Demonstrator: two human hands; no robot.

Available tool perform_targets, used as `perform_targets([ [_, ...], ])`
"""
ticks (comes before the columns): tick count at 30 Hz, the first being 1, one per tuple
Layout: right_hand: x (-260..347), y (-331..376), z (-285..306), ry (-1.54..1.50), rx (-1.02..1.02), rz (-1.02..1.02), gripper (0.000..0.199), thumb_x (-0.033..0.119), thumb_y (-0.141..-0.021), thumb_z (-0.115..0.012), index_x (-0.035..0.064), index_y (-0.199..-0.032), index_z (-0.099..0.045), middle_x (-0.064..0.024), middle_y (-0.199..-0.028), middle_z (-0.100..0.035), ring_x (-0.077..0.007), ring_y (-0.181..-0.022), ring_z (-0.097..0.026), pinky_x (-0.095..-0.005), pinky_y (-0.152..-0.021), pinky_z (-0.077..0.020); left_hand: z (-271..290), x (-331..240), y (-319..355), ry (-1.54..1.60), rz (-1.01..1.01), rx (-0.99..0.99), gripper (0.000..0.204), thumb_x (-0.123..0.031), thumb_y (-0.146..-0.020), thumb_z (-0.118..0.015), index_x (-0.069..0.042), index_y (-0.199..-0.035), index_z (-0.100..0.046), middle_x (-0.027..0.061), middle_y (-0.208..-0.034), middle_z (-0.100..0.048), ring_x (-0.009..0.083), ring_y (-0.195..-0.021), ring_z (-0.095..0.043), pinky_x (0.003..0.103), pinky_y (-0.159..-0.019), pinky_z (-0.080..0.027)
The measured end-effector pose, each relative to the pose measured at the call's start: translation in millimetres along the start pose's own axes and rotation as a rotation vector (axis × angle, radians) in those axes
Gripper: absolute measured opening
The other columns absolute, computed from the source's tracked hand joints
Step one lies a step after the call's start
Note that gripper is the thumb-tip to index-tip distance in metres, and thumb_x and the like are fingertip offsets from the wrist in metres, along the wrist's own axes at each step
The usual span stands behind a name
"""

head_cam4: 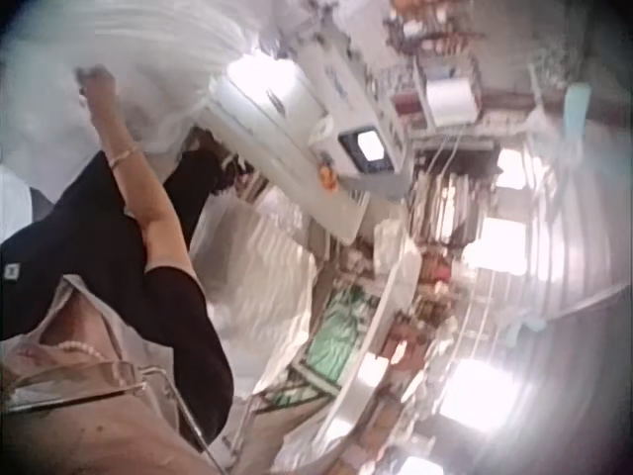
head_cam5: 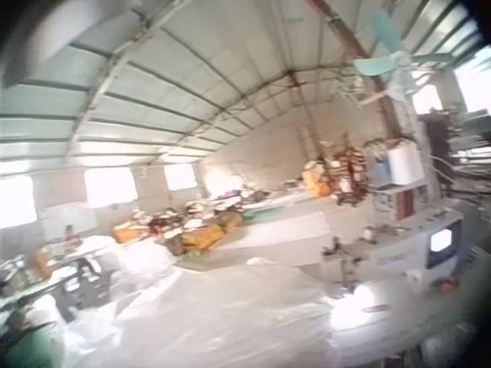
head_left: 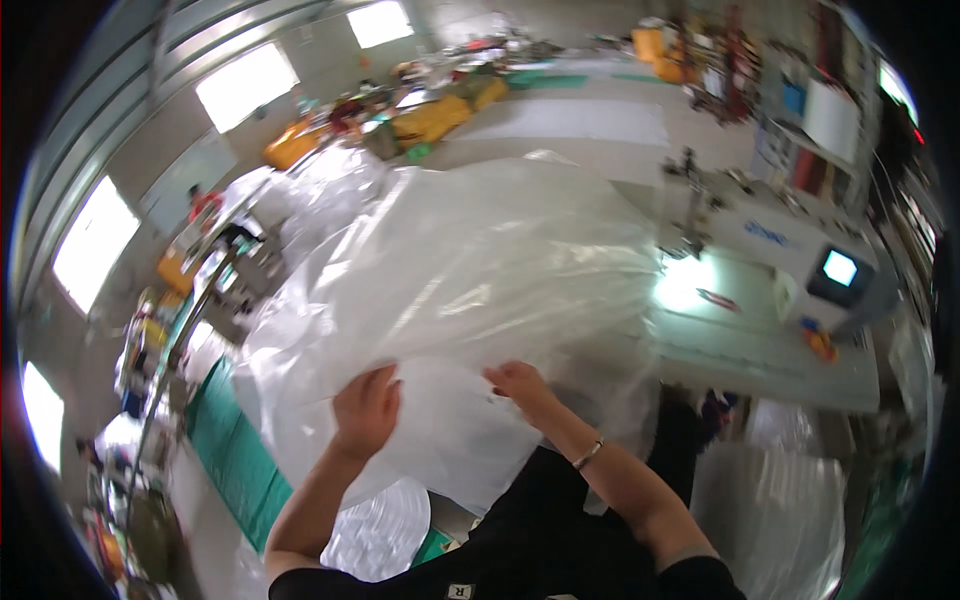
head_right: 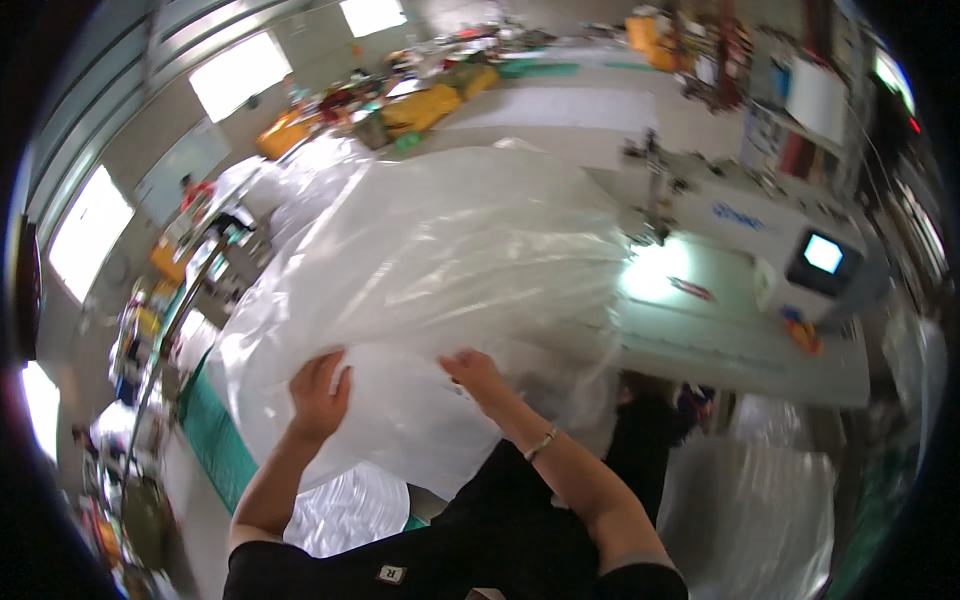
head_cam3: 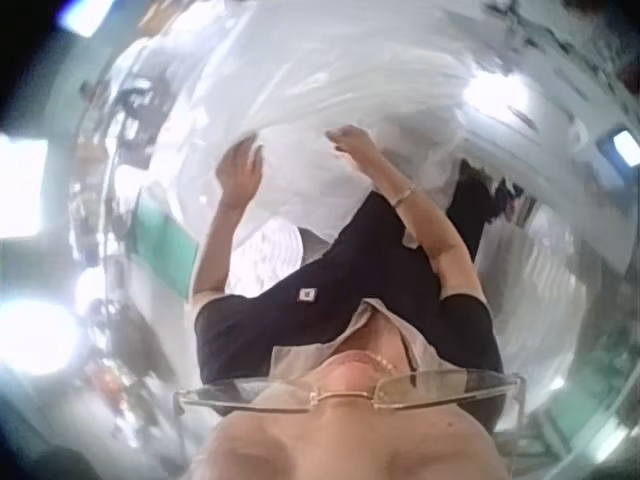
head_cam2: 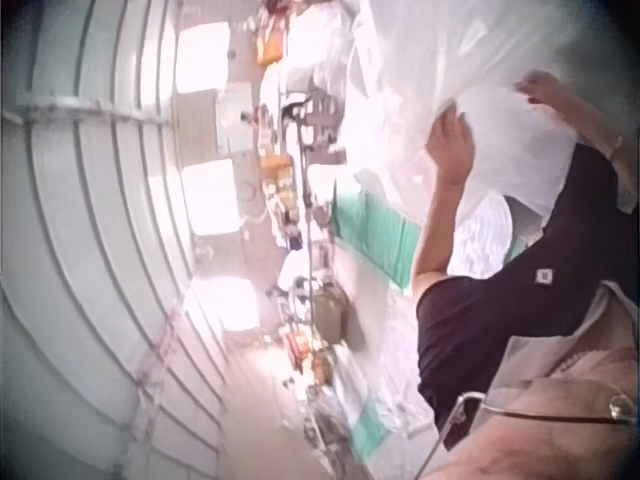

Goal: The person aligns the edges of a large white plastic sheet on a sewing machine table and sews a seam using an industrial sewing machine. They repeatedly guide the material through the machine, cut the thread, and reposition the sheet to continue stitching along different edges.

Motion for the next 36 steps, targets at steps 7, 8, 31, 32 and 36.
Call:
perform_targets([
  [7, -16.2, 66.1, 18.9, 0.595, 0.221, 0.081, 0.02, 0.017, -0.09, -0.058, 0.0023, -0.094, -0.07, -0.0045, -0.083, -0.069, -0.0107, -0.083, -0.062, -0.026, -0.075, -0.0474, -51.8, -4.0, 73.1, -0.287, -0.067, 0.32, 0.043, -0.03, -0.085, -0.062, -0.005, -0.12, -0.056, 0.0101, -0.109, -0.063, 0.029, -0.106, -0.058, 0.04, -0.092, -0.045],
  [8, -26.8, 88.4, 37.5, 0.735, 0.283, 0.006, 0.018, 0.017, -0.09, -0.057, 0.0034, -0.093, -0.07, -0.0038, -0.082, -0.068, -0.0111, -0.082, -0.063, -0.0275, -0.075, -0.048, -57.1, 0.3, 76.6, -0.35, -0.125, 0.314, 0.043, -0.029, -0.085, -0.062, -0.006, -0.12, -0.056, 0.0105, -0.109, -0.063, 0.0291, -0.106, -0.057, 0.04, -0.093, -0.045],
  [31, 74.0, 229.7, 54.2, 1.216, -0.317, 0.526, 0.03, 0.02, -0.073, -0.075, 0.002, -0.091, -0.058, -0.0147, -0.086, -0.062, -0.0315, -0.079, -0.062, -0.0395, -0.066, -0.0495, -189.9, -208.9, 29.2, 1.155, 0.448, 0.755, 0.04, -0.018, -0.075, -0.071, 0.004, -0.106, -0.057, 0.013, -0.076, -0.06, 0.0206, -0.07, -0.058, 0.033, -0.069, -0.048],
  [32, 94.5, 247.3, 64.2, 1.206, -0.498, 0.68, 0.033, 0.018, -0.071, -0.077, 0.0022, -0.093, -0.058, -0.0144, -0.089, -0.062, -0.0319, -0.082, -0.061, -0.0395, -0.069, -0.0495, -189.8, -213.6, 34.1, 1.167, 0.398, 0.802, 0.032, -0.014, -0.078, -0.068, 0.004, -0.103, -0.059, 0.0121, -0.078, -0.061, 0.0156, -0.072, -0.057, 0.03, -0.068, -0.048],
  [36, 92.2, 261.1, 124.0, 0.925, -0.964, 0.609, 0.037, 0.007, -0.065, -0.08, 0.0014, -0.095, -0.059, -0.0131, -0.095, -0.061, -0.0294, -0.089, -0.062, -0.035, -0.076, -0.0506, -177.9, -219.3, 43.5, 1.343, 0.509, 0.732, 0.024, -0.007, -0.082, -0.062, 0.004, -0.104, -0.06, 0.0103, -0.079, -0.063, 0.0174, -0.071, -0.059, 0.029, -0.066, -0.047],
])
Point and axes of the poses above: each hand's wrist, its own y-axis away from the middle knuckle, its own z-axis out of the back of the hand, x = y × z, the point moved 8 cm from there along -y, towards the middle knuckle
